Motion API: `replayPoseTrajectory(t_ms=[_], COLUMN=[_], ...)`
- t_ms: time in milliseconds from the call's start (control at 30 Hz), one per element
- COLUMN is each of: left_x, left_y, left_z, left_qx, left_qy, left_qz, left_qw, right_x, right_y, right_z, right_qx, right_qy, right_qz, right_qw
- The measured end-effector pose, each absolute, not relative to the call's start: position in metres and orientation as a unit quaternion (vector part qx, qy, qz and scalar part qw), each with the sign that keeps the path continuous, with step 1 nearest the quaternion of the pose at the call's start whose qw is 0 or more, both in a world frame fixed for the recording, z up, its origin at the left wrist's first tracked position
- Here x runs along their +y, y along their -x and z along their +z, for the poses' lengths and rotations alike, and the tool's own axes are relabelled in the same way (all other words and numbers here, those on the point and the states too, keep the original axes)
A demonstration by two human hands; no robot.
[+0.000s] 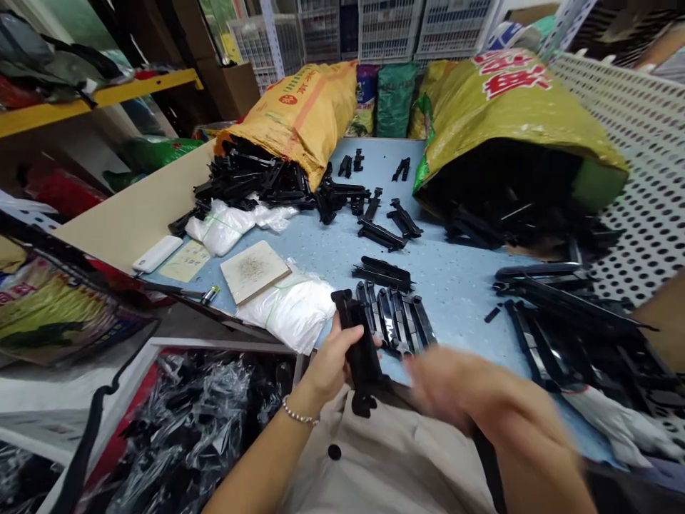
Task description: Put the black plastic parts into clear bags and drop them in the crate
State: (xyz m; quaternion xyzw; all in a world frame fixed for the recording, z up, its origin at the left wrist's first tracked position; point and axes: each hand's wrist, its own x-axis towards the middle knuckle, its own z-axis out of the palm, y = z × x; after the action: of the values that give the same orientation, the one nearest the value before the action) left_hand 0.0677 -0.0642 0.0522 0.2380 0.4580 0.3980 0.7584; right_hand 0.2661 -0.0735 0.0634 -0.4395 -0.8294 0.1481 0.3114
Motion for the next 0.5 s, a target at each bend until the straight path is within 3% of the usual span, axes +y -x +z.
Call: replayPoseTrajectory(t_ms=[233, 400, 500], left_x=[-0.079, -0.063, -0.049], left_y=[-0.072, -0.066, -0.057], left_z=[0.053, 0.043, 0.042], left_qx=[0.490, 0.531, 0.531], left_qy=[-0.357, -0.378, -0.328], left_qz=[0.360, 0.394, 0.417], left_qw=[0.709, 0.649, 0.660], right_x=[-0.029, -0.023, -0.039], right_y=[-0.232, -0.221, -0.222], right_z=[0.036, 0.016, 0.014], right_qx=[-0.828, -0.726, -0.779], right_qy=[0.439, 0.457, 0.405], right_qz=[0.118, 0.414, 0.394], right_qw=[0.327, 0.303, 0.270])
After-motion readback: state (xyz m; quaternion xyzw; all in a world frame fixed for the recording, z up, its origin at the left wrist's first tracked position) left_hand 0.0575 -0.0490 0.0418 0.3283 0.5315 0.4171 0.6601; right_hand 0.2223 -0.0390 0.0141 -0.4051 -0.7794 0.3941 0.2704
